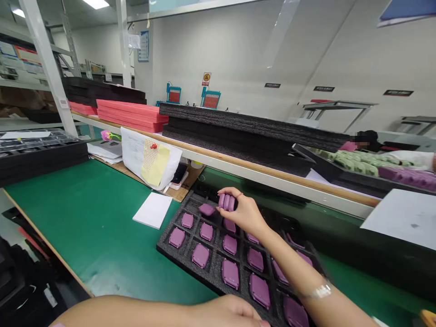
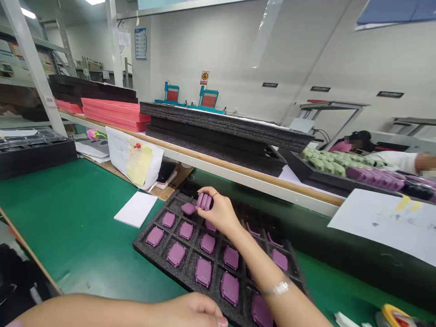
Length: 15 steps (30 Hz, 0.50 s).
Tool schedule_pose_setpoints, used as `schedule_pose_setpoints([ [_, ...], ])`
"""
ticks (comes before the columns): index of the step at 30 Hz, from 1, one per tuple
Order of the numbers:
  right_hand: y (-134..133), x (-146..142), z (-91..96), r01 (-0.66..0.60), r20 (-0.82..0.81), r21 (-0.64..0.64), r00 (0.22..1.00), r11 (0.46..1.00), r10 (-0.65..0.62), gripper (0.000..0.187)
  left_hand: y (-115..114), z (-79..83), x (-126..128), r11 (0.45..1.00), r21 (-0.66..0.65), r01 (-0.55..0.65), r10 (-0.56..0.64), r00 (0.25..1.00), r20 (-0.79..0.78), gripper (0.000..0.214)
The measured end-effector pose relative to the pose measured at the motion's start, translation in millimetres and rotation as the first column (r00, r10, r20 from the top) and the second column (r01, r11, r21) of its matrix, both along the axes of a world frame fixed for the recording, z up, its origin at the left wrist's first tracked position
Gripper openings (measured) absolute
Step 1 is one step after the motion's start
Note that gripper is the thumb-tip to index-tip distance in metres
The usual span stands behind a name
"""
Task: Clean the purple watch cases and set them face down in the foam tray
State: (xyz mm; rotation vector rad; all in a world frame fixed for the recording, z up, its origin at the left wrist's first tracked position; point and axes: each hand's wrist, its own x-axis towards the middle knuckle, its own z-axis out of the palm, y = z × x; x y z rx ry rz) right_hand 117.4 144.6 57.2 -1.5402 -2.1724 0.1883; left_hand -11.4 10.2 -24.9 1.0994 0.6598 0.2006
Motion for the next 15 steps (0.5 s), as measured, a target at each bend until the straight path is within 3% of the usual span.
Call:
schedule_pose_setpoints([
  [2, -31, 4, -1.3, 0.004, -0.067, 0.056, 0.998, 0.998, 0.000, 0.043, -4, 16.4, -3, 0.993, -0.110, -0.050, 0.051, 0.999, 0.007, 0.026],
  [4, -54, 8, -4.3, -0.012, -0.109, 0.078, 0.994, 0.997, 0.020, 0.045, -6, 31.3, -6, 0.992, -0.103, -0.077, 0.078, 0.997, 0.008, 0.020],
  [5, -62, 11, -5.9, -0.019, -0.127, 0.082, 0.991, 0.996, 0.029, 0.045, -5, 37.4, -7, 0.995, -0.045, -0.083, 0.084, 0.996, 0.005, 0.016],
  [7, -77, 18, -8.8, -0.012, -0.166, 0.090, 0.986, 0.996, 0.027, 0.043, 1, 46.5, -13, 0.968, 0.238, -0.075, 0.079, 0.997, -0.008, 0.013],
  [8, -85, 23, -10.1, 0.004, -0.187, 0.095, 0.982, 0.995, 0.014, 0.043, 8, 49.8, -17, 0.879, 0.471, -0.067, 0.095, 0.995, -0.035, 0.016],
  [9, -93, 27, -11.5, 0.026, -0.206, 0.101, 0.979, 0.995, -0.004, 0.041, 16, 52.2, -22, 0.684, 0.726, -0.067, 0.171, 0.983, -0.070, 0.019],
  [10, -102, 32, -13.1, 0.049, -0.222, 0.107, 0.975, 0.993, -0.024, 0.040, 27, 53.9, -28, 0.580, 0.810, -0.089, 0.249, 0.966, -0.072, 0.018],
  [13, -131, 46, -20.8, 0.122, -0.269, 0.107, 0.959, 0.987, -0.090, 0.035, 67, 55.5, -45, 0.370, 0.925, -0.091, 0.415, 0.906, -0.077, 0.035],
  [15, -148, 53, -28.7, 0.158, -0.308, 0.090, 0.943, 0.983, -0.124, 0.036, 95, 54.3, -51, 0.297, 0.954, -0.036, 0.461, 0.880, -0.111, 0.045],
])
